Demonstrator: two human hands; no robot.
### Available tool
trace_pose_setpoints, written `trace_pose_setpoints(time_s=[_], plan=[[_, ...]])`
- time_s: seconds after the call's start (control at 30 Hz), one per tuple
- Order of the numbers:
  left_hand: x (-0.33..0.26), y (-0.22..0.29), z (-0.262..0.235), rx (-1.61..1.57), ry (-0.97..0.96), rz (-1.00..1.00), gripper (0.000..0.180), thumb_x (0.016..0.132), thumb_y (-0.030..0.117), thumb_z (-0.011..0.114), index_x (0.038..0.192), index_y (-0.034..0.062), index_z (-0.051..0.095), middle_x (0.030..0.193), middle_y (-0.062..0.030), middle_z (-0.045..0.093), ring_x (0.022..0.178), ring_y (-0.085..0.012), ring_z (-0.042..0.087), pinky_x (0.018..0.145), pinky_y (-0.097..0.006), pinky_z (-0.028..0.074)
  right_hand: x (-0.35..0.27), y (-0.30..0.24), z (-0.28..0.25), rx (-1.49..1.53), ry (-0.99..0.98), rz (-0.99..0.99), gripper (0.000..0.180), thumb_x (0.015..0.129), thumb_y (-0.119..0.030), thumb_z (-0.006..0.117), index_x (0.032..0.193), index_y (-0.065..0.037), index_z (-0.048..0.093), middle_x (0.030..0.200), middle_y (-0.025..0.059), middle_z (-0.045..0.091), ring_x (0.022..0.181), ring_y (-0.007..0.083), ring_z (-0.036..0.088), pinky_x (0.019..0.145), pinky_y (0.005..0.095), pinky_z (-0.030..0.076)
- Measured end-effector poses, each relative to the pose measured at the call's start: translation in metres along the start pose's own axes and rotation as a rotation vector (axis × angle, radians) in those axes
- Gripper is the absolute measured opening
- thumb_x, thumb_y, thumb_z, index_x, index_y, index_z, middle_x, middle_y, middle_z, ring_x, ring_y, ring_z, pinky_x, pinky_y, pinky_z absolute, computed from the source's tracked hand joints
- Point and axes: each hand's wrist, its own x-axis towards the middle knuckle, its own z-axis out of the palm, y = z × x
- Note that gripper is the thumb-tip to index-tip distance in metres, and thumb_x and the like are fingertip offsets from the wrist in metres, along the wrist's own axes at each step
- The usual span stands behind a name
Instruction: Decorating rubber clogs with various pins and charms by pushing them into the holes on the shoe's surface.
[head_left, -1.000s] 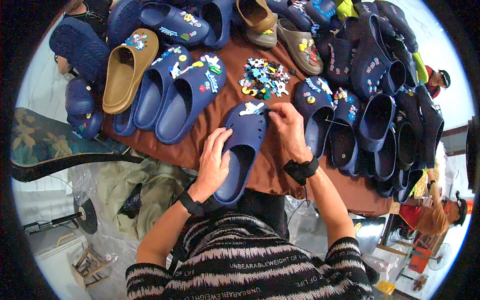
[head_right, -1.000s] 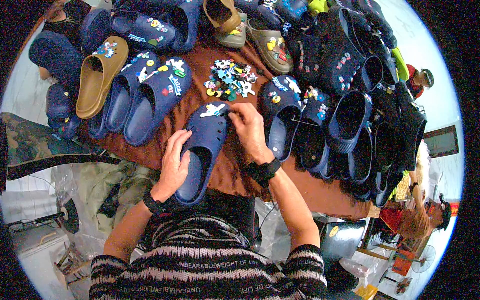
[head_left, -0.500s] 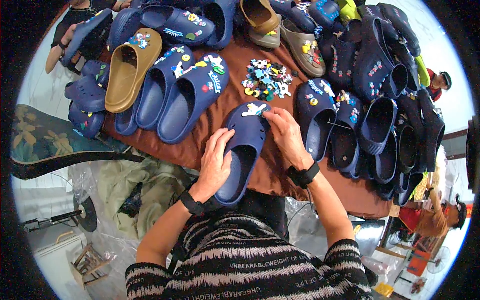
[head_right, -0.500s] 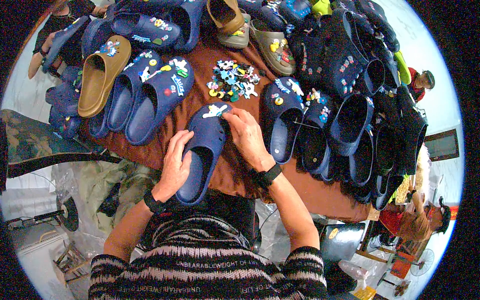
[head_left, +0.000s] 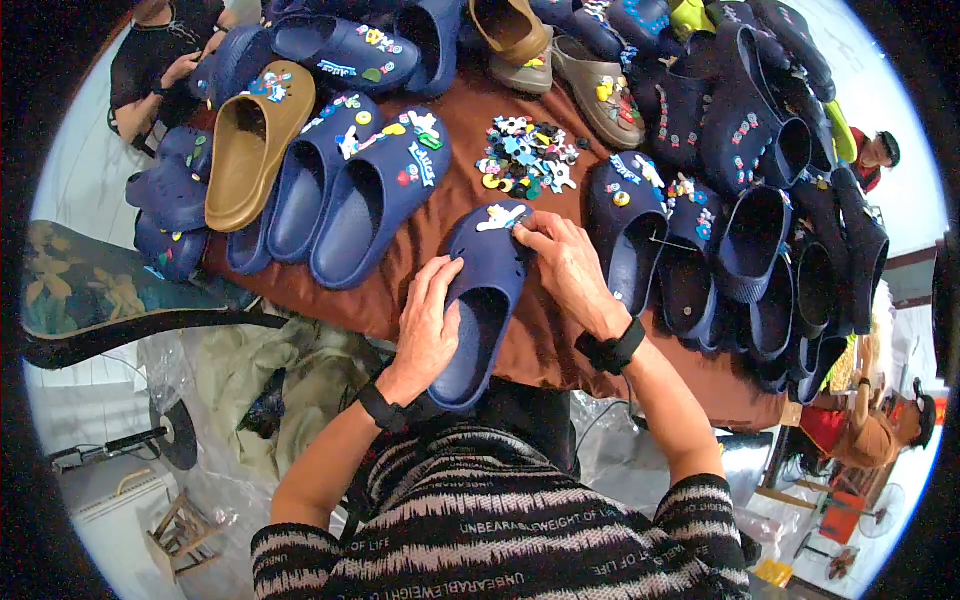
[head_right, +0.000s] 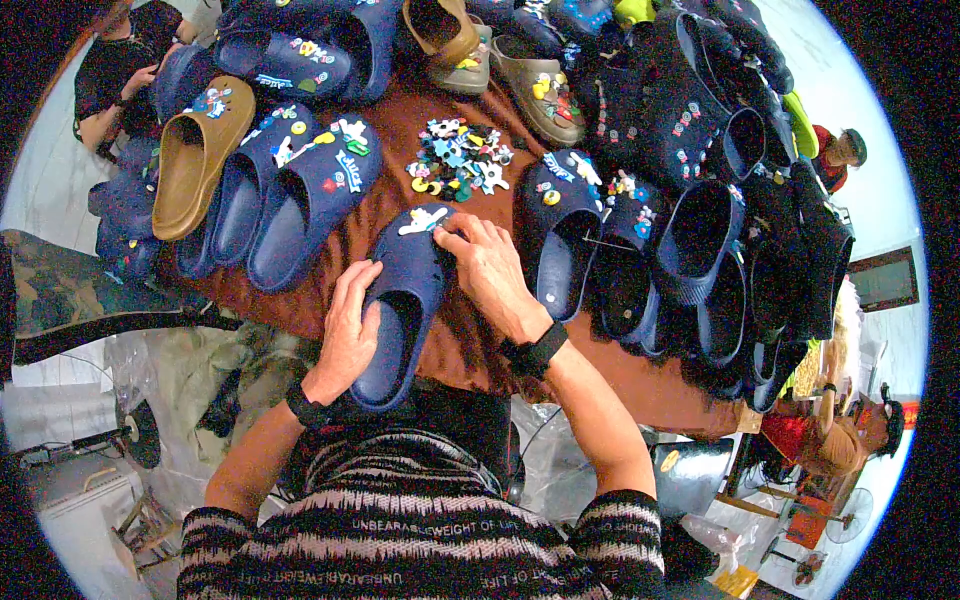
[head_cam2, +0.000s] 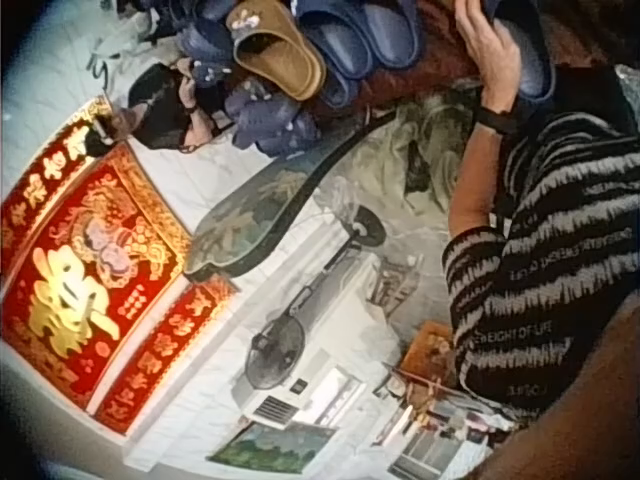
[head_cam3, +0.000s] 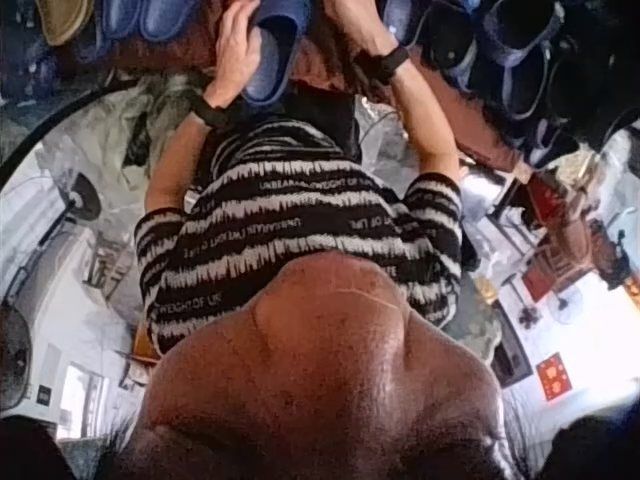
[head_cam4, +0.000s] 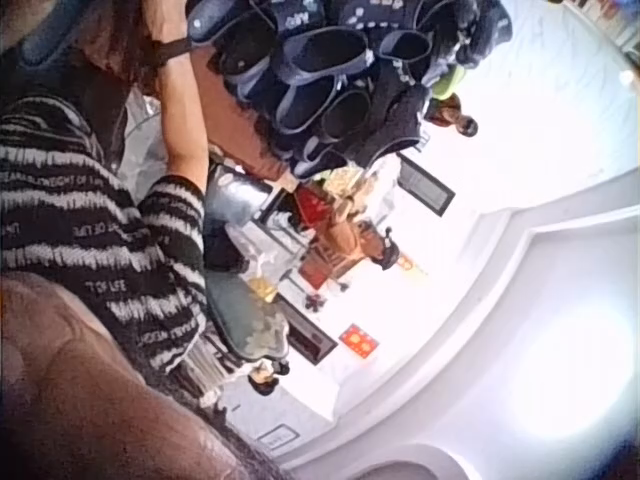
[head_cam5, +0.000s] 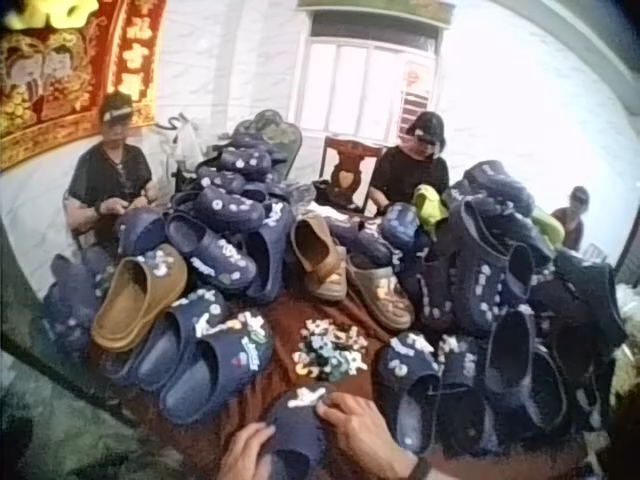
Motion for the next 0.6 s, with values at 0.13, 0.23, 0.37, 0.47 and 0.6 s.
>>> trace_pose_setpoints(time_s=[0.13, 0.23, 0.37, 0.47, 0.6], plan=[[-0.001, -0.001, 0.001, 0.004, -0.001, -0.006, 0.055, 0.085, -0.007, 0.057, 0.139, 0.0037, 0.050, 0.141, -0.0198, 0.047, 0.132, -0.0400, 0.046, 0.113, -0.046, 0.038, 0.005, 0.004, -0.001, -0.007, 0.034, -0.066, 0.031, 0.083, 0.002, 0.059, 0.112, -0.006, 0.069, 0.115, 0.0125, 0.063, 0.106, 0.0327, 0.060, 0.092, 0.0431, 0.047], [-0.001, -0.001, 0.001, -0.011, -0.009, -0.009, 0.056, 0.084, -0.008, 0.057, 0.139, 0.0035, 0.049, 0.141, -0.0199, 0.047, 0.132, -0.0399, 0.046, 0.113, -0.046, 0.038, 0.010, 0.012, 0.004, 0.076, 0.086, -0.084, 0.025, 0.085, 0.000, 0.060, 0.108, -0.006, 0.068, 0.109, 0.0136, 0.064, 0.101, 0.0349, 0.061, 0.087, 0.0437, 0.050], [-0.001, -0.001, 0.000, -0.022, 0.000, 0.017, 0.058, 0.083, -0.009, 0.057, 0.139, 0.0034, 0.049, 0.141, -0.0197, 0.047, 0.132, -0.0400, 0.046, 0.112, -0.046, 0.038, 0.015, 0.011, 0.004, 0.189, 0.066, 0.020, 0.019, 0.088, -0.002, 0.063, 0.105, -0.007, 0.067, 0.101, 0.0147, 0.064, 0.096, 0.0380, 0.063, 0.081, 0.0454, 0.054], [-0.001, 0.000, -0.001, -0.023, -0.001, 0.013, 0.058, 0.083, -0.009, 0.057, 0.139, 0.0035, 0.049, 0.141, -0.0196, 0.047, 0.132, -0.0401, 0.046, 0.112, -0.046, 0.038, 0.012, 0.014, 0.005, 0.221, 0.076, 0.018, 0.019, 0.086, -0.002, 0.065, 0.105, -0.006, 0.068, 0.102, 0.0137, 0.064, 0.097, 0.0363, 0.063, 0.082, 0.0437, 0.054], [0.000, 0.000, -0.002, -0.013, -0.011, 0.010, 0.059, 0.083, -0.009, 0.057, 0.139, 0.0036, 0.049, 0.141, -0.0197, 0.047, 0.132, -0.0404, 0.046, 0.112, -0.046, 0.038, 0.011, 0.011, 0.003, 0.139, 0.108, -0.033, 0.021, 0.085, -0.002, 0.068, 0.105, -0.007, 0.069, 0.107, 0.0108, 0.066, 0.102, 0.0333, 0.062, 0.087, 0.0418, 0.052]])
